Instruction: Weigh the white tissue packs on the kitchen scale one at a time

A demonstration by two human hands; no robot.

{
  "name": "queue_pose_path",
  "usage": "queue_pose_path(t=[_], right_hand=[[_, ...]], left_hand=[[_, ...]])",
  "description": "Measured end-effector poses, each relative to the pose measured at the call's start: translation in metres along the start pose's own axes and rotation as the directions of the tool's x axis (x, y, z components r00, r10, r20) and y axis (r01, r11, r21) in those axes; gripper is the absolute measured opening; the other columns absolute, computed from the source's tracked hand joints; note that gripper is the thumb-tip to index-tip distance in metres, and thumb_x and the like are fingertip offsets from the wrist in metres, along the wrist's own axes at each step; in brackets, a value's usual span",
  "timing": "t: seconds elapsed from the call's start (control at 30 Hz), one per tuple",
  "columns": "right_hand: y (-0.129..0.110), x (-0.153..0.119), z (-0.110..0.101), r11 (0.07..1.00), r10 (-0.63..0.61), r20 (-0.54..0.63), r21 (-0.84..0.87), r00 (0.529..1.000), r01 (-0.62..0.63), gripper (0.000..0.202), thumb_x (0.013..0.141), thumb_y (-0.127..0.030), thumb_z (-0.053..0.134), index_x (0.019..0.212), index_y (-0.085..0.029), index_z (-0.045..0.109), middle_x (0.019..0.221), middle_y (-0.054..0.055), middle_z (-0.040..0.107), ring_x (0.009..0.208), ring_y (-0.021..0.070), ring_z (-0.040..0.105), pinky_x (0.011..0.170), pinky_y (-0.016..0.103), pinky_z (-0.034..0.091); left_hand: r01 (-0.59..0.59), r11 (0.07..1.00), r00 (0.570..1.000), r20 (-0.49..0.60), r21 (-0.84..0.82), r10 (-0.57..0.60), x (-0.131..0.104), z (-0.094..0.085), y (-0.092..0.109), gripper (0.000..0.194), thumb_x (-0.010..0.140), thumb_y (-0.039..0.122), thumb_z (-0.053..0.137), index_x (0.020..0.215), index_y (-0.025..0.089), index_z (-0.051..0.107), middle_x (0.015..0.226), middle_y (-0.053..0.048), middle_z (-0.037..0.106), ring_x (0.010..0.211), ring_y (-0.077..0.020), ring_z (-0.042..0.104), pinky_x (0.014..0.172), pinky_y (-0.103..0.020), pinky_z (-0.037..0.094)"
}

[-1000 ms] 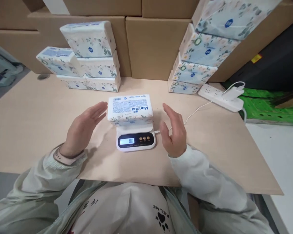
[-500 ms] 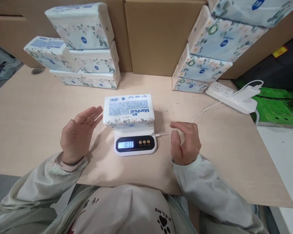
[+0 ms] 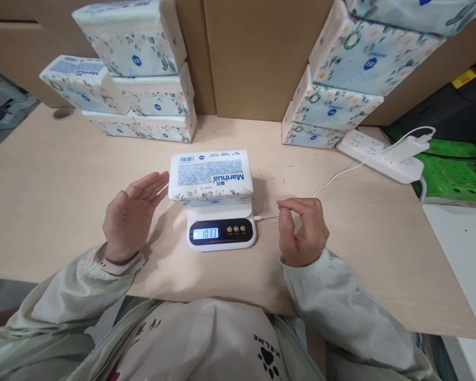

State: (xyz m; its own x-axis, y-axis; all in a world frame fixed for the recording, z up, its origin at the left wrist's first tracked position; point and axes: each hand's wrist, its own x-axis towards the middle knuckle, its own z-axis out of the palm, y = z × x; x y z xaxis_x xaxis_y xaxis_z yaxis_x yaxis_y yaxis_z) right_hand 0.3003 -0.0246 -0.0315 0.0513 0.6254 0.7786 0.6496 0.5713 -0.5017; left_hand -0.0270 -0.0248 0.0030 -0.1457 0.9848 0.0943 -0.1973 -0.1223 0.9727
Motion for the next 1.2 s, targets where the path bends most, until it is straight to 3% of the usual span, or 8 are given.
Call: queue_pose_path(t=[0.2, 0.6, 0.9, 1.07, 1.2], right_hand=[[-0.001, -0.001, 0.001, 0.999, 0.010, -0.015, 0.048, 1.000, -0.009, 0.028, 0.099, -0.017, 0.063, 0.121, -0.030, 0.075, 0.094, 0.004, 0.075, 0.085, 0.0243, 0.069, 0.078, 0.044, 0.055], [0.000, 0.000, 0.002, 1.000, -0.025, -0.023, 0.007, 0.999, 0.025, 0.025, 0.097, -0.018, 0.063, 0.118, -0.028, 0.074, 0.094, 0.004, 0.077, 0.084, 0.0231, 0.071, 0.076, 0.044, 0.058], [-0.006, 0.001, 0.002, 0.996, 0.058, -0.063, 0.074, 0.996, -0.054, 0.021, 0.099, -0.023, 0.064, 0.116, -0.031, 0.075, 0.097, 0.003, 0.076, 0.091, 0.0247, 0.072, 0.082, 0.046, 0.058], [-0.019, 0.005, 0.002, 0.956, 0.210, -0.038, 0.218, 0.977, -0.197, 0.013, 0.101, -0.031, 0.066, 0.108, -0.027, 0.076, 0.096, 0.007, 0.076, 0.091, 0.0243, 0.073, 0.081, 0.043, 0.060], [-0.025, 0.013, 0.003, 0.803, 0.461, 0.096, 0.378, 0.882, -0.461, 0.025, 0.101, -0.046, 0.069, 0.111, -0.025, 0.077, 0.106, 0.007, 0.081, 0.101, 0.0235, 0.078, 0.091, 0.042, 0.064]], left_hand=[[-0.004, 1.000, 0.999, 0.037, 0.001, 0.004, 0.000, -0.002, 0.000, 0.050, 0.103, 0.061, 0.052, 0.128, 0.026, 0.078, 0.146, -0.008, 0.072, 0.148, -0.0300, 0.061, 0.131, -0.053, 0.043], [-0.010, 1.000, 1.000, 0.022, -0.001, 0.010, -0.002, 0.000, 0.002, 0.050, 0.103, 0.061, 0.053, 0.126, 0.026, 0.078, 0.145, -0.009, 0.073, 0.147, -0.0305, 0.062, 0.131, -0.054, 0.043], [-0.023, 1.000, 0.999, 0.042, -0.018, 0.024, -0.003, -0.002, -0.001, 0.051, 0.100, 0.061, 0.057, 0.129, 0.023, 0.077, 0.146, -0.011, 0.072, 0.147, -0.0315, 0.062, 0.130, -0.055, 0.044], [-0.039, 0.999, 0.998, 0.048, -0.038, 0.041, -0.004, -0.002, -0.002, 0.048, 0.101, 0.059, 0.059, 0.128, 0.024, 0.078, 0.146, -0.010, 0.072, 0.146, -0.0299, 0.062, 0.130, -0.054, 0.044], [-0.034, 0.999, 0.999, 0.040, -0.034, 0.035, -0.004, 0.000, -0.003, 0.047, 0.102, 0.059, 0.057, 0.128, 0.024, 0.078, 0.147, -0.010, 0.072, 0.147, -0.0302, 0.062, 0.131, -0.054, 0.043]])
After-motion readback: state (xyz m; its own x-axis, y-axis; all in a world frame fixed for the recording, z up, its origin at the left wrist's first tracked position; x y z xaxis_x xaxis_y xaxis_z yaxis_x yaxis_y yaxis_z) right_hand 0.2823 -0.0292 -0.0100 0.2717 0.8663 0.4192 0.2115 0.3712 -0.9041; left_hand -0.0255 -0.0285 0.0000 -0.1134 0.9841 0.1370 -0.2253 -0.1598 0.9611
